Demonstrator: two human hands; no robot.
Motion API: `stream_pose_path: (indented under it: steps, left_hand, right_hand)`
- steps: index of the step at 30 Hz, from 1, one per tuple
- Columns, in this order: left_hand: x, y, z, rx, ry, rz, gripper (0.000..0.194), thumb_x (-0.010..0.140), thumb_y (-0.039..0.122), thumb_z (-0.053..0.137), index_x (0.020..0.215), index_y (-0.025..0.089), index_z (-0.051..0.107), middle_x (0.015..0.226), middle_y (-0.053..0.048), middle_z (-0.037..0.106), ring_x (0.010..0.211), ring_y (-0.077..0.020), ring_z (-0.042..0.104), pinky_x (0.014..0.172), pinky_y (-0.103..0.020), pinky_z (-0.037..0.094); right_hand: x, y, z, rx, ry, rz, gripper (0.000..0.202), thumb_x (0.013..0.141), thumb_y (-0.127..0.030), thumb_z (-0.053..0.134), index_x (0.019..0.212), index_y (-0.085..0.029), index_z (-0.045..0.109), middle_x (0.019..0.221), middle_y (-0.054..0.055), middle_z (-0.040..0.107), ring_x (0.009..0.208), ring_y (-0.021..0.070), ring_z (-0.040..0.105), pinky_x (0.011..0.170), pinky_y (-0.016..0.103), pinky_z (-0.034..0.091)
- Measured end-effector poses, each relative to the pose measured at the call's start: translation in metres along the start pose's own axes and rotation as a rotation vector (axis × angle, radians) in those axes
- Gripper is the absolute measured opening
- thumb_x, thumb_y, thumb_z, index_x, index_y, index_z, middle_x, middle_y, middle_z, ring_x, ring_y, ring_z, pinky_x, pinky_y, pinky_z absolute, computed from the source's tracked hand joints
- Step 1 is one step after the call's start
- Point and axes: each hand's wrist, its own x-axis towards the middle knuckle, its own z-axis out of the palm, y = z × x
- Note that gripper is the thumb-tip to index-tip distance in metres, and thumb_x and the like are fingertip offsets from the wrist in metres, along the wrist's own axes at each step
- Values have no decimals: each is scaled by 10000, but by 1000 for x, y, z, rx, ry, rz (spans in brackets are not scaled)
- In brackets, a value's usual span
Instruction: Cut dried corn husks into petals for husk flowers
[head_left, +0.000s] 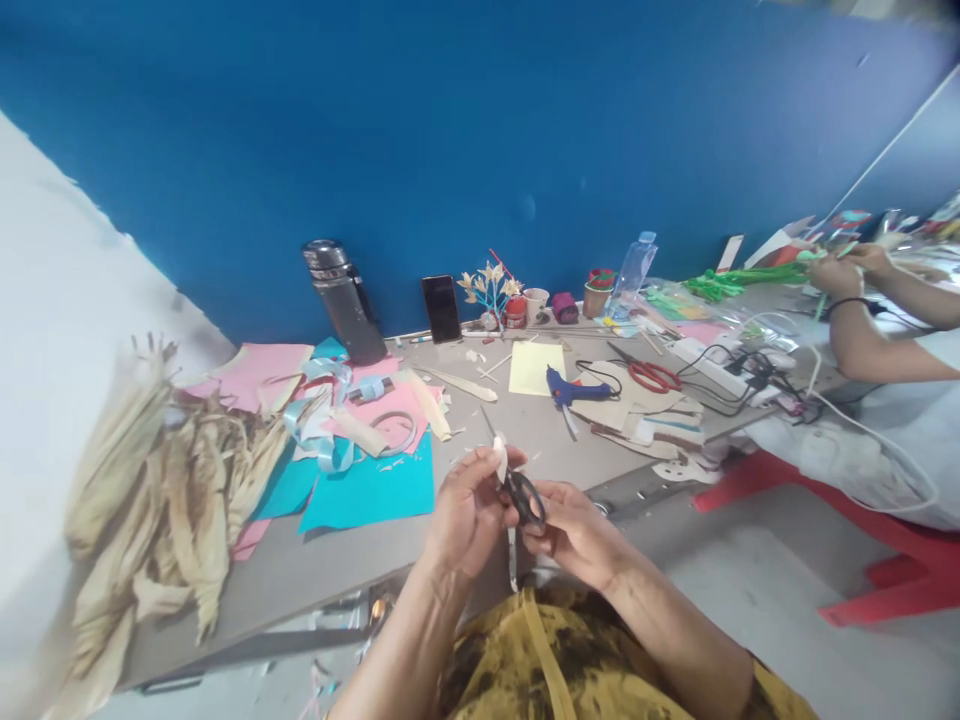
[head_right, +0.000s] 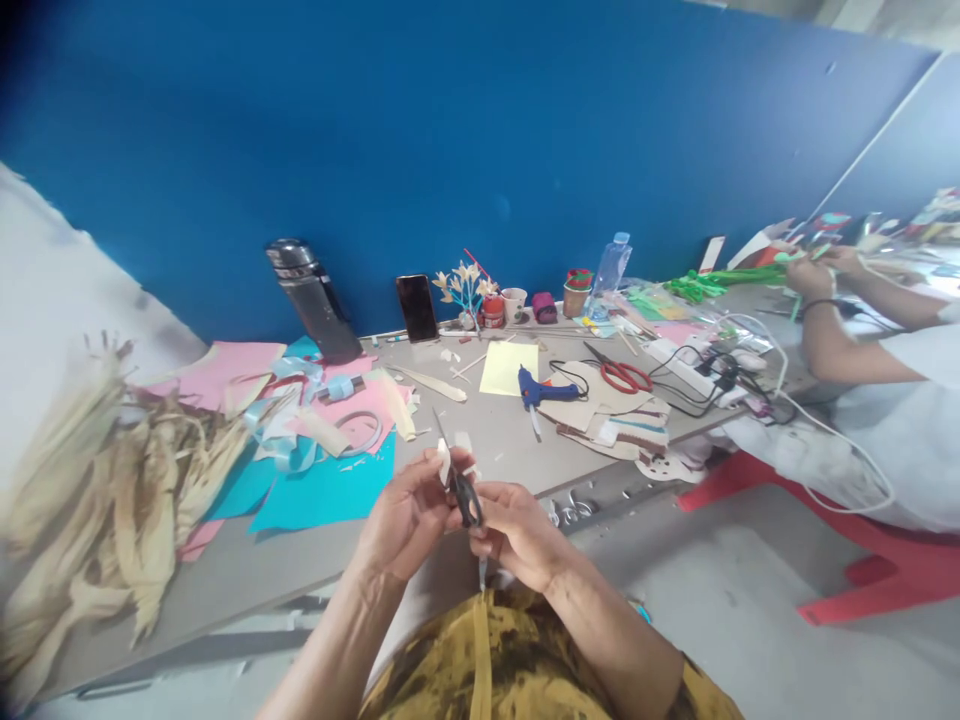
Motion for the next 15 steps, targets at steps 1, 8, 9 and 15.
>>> stream_pose_path:
  steps: [1,8,9,15]
  left_hand:
    - [2,2,-2,8,47,45,209,665,250,784,692,142,608,819,-35,646,616,-103,570,515,-205,469]
    - [9,21,-10,76,94,97,223,653,264,786,673,168,586,694,4,582,705,-120,574,620,-221,493]
    - [9,23,-10,75,78,88,226,650,269,787,673,168,586,686,4,582,698,-120,571,619,-225,493]
    - [17,35,-8,122,39,39,205,630,233,768,629,159,577,611,21,558,645,-120,583,607,-232,494]
  right_hand:
    - [1,-4,-1,-122,67,-39,348,741,-439,807,877,-125,743,767,61,670,556,79,386,515,217,293]
    - [20,-26,-24,-1268,522,-283,227,889,-348,594,905,-171,736,738,44,698,653,187,598,607,264,382]
    - [24,-26,-26,-1390,546,-269,215,895,-315,581,948,-172,732,794,65,719,716,209,632,650,271,406]
    - [41,-11,-32,-1705,610,-144,289,949,-250,524,1189,-161,659,1057,144,729,973,251,664,839,297,446]
